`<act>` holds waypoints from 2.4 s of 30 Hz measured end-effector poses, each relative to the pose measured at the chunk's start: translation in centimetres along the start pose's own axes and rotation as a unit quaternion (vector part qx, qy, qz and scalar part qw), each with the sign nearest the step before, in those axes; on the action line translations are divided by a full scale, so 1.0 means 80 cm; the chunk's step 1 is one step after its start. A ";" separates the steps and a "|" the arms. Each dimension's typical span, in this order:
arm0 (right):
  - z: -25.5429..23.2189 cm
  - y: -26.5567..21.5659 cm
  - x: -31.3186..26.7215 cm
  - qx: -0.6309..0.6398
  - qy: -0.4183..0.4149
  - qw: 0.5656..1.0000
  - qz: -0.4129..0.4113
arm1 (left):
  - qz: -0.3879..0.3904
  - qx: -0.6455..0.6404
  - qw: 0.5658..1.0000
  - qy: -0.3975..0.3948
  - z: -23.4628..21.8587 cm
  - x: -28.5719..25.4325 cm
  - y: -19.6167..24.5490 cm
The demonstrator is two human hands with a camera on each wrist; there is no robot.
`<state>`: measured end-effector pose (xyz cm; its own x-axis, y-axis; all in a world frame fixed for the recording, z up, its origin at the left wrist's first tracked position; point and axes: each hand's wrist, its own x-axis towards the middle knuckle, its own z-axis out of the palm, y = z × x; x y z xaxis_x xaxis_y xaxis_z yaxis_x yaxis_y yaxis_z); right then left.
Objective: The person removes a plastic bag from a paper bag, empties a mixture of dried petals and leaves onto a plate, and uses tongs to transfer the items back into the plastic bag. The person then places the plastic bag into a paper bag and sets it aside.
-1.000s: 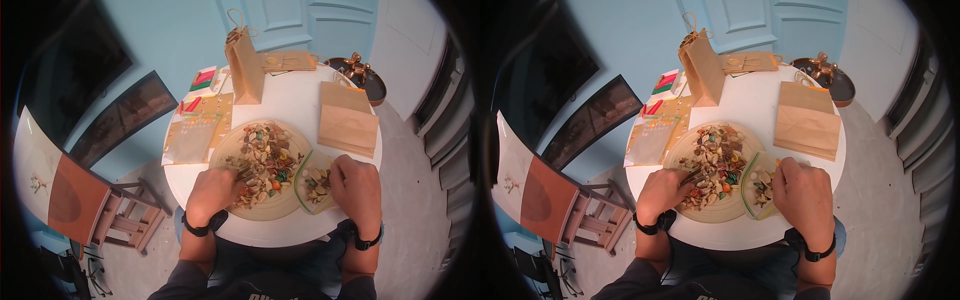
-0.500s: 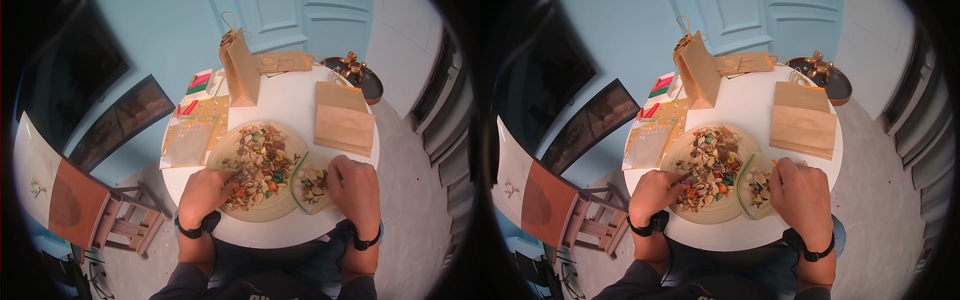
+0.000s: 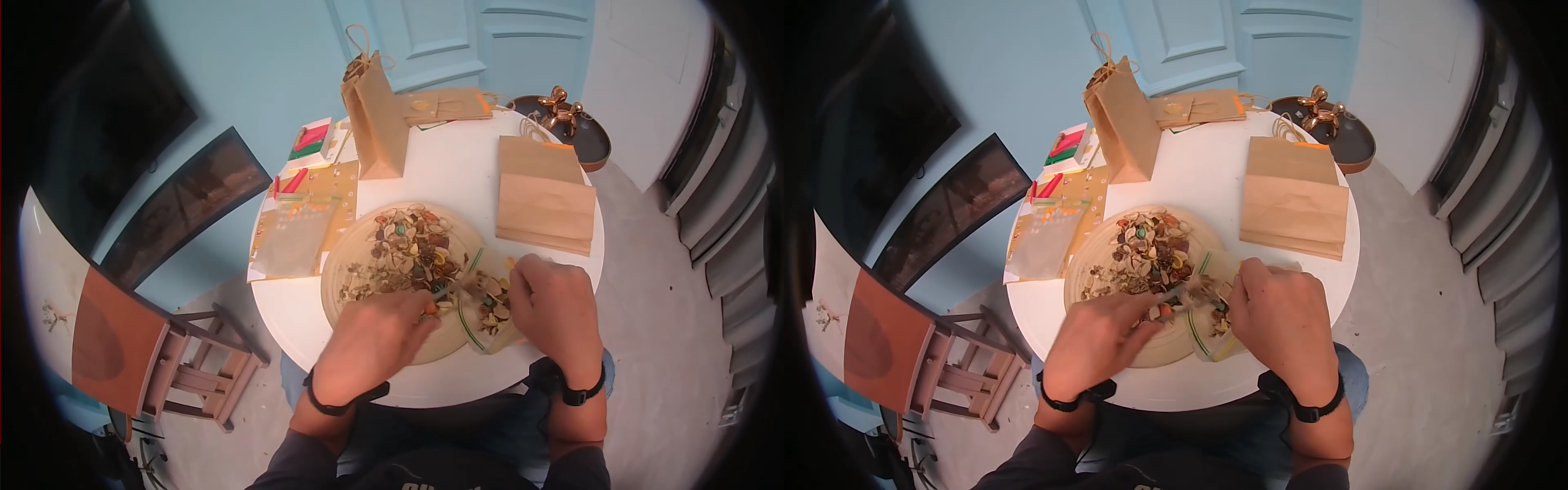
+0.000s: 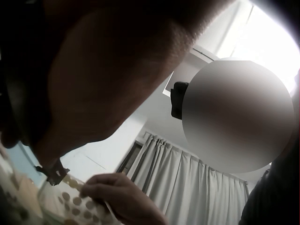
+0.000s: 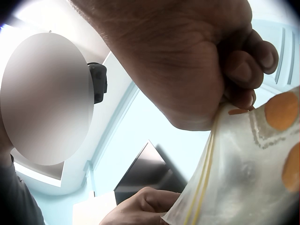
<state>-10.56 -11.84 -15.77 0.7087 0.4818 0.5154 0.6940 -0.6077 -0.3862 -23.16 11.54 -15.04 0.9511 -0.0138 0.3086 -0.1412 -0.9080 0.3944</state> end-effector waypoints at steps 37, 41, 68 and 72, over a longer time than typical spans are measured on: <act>-0.059 0.006 -0.001 0.074 0.175 0.973 0.127 | -0.145 0.134 0.979 -0.044 -0.003 -0.003 -0.090; -0.049 0.018 0.004 0.041 0.103 0.987 0.117 | -0.068 0.148 0.983 0.082 -0.001 -0.006 -0.069; -0.057 0.079 -0.003 0.346 -0.146 0.926 0.039 | -0.048 -0.212 0.963 0.159 0.016 -0.008 0.055; -0.066 0.072 -0.013 0.443 -0.166 0.881 0.000 | 0.004 -0.340 0.912 0.228 0.017 -0.037 0.046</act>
<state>-7.97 -19.16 -14.51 0.6048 0.7294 0.3198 0.4170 0.0521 -0.9074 -26.10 7.66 -15.65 0.7575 0.2979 0.5808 -0.4331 -0.4363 0.7887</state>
